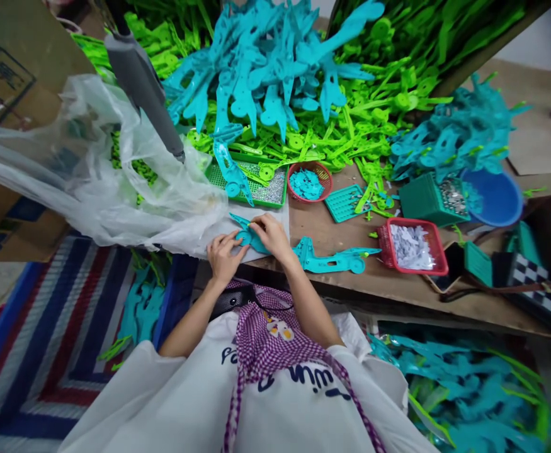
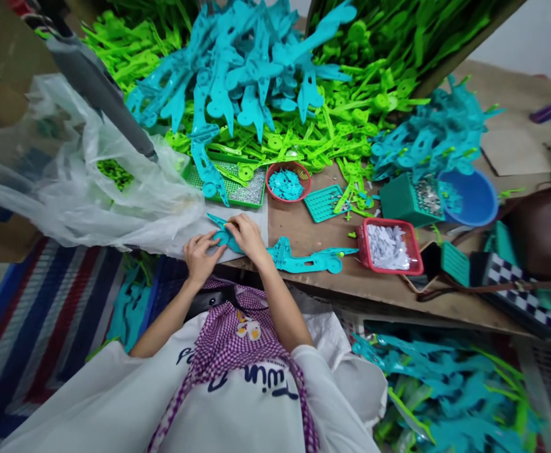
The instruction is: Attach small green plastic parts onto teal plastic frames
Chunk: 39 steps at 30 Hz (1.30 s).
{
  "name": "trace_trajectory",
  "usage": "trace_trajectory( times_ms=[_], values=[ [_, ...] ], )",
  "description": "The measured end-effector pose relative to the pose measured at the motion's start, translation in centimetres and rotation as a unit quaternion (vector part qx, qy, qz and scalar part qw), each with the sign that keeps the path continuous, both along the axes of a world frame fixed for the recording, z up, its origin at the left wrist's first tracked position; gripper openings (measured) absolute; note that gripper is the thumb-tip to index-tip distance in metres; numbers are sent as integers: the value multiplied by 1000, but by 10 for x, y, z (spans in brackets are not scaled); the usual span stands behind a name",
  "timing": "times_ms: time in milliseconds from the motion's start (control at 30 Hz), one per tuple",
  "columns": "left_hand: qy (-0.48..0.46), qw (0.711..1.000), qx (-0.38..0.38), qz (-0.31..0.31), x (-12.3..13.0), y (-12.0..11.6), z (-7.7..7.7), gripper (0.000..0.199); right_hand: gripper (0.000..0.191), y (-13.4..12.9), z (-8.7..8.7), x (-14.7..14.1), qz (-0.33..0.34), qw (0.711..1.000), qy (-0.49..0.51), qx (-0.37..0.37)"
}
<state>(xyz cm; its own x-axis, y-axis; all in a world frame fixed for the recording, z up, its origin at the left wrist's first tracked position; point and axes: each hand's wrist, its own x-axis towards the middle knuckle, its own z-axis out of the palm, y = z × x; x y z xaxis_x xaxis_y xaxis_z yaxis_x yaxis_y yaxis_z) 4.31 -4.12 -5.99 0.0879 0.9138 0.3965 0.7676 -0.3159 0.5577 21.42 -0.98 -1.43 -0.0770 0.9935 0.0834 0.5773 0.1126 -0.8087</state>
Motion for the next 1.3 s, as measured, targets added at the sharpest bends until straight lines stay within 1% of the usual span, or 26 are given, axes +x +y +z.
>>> trace_trajectory(
  times_ms=[133,267,333,533,633,700,767,800,867,933,967,1000,1067,1100,1167,1200,1233,1267,1300],
  values=[
    [-8,1000,6,-4,0,0,0,19,21,4,7,-4,59,994,-92,-4],
    [-16,1000,-10,-9,1,-1,1,19,24,8,9,-9,109,974,-200,-20],
    [-14,1000,-17,-11,0,-2,2,19,25,11,8,-9,119,966,-229,-22],
    [-5,1000,-16,-15,0,-3,1,19,27,14,0,-14,104,969,-225,-20],
    [0,1000,1,-18,-1,-3,1,19,31,8,4,-13,88,976,-199,-11],
    [3,1000,18,-25,-2,-3,0,21,37,-4,14,2,77,982,-172,21],
    [-3,999,35,-37,-5,-4,-4,22,51,-26,29,30,49,983,-168,62],
    [-15,998,45,-46,-8,-5,-8,22,59,-40,37,48,31,979,-185,75],
    [-53,993,74,-73,-16,-7,-14,21,74,-72,50,86,4,965,-254,71],
    [-83,983,126,-103,-27,-8,-16,15,86,-101,56,119,8,941,-335,39],
    [-88,976,161,-115,-33,-8,-14,12,89,-113,57,132,16,930,-367,22],
    [-87,969,197,-122,-39,-5,-9,11,90,-122,56,143,20,920,-391,8],
    [-81,948,282,-125,-49,4,10,16,85,-134,53,159,19,911,-412,-3],
    [-78,935,323,-124,-52,10,23,18,79,-137,52,165,15,911,-412,-2],
    [-68,910,389,-126,-52,27,55,18,66,-142,50,174,6,916,-400,8],
    [-63,904,402,-131,-50,35,72,18,60,-146,50,178,-2,921,-388,21],
    [-66,902,404,-136,-46,43,89,22,56,-150,50,182,-15,927,-371,41],
    [-78,904,398,-136,-41,50,103,32,53,-155,51,187,-37,934,-349,69],
    [-96,905,395,-128,-35,54,115,46,53,-160,52,193,-74,938,-321,105]
  ],
)
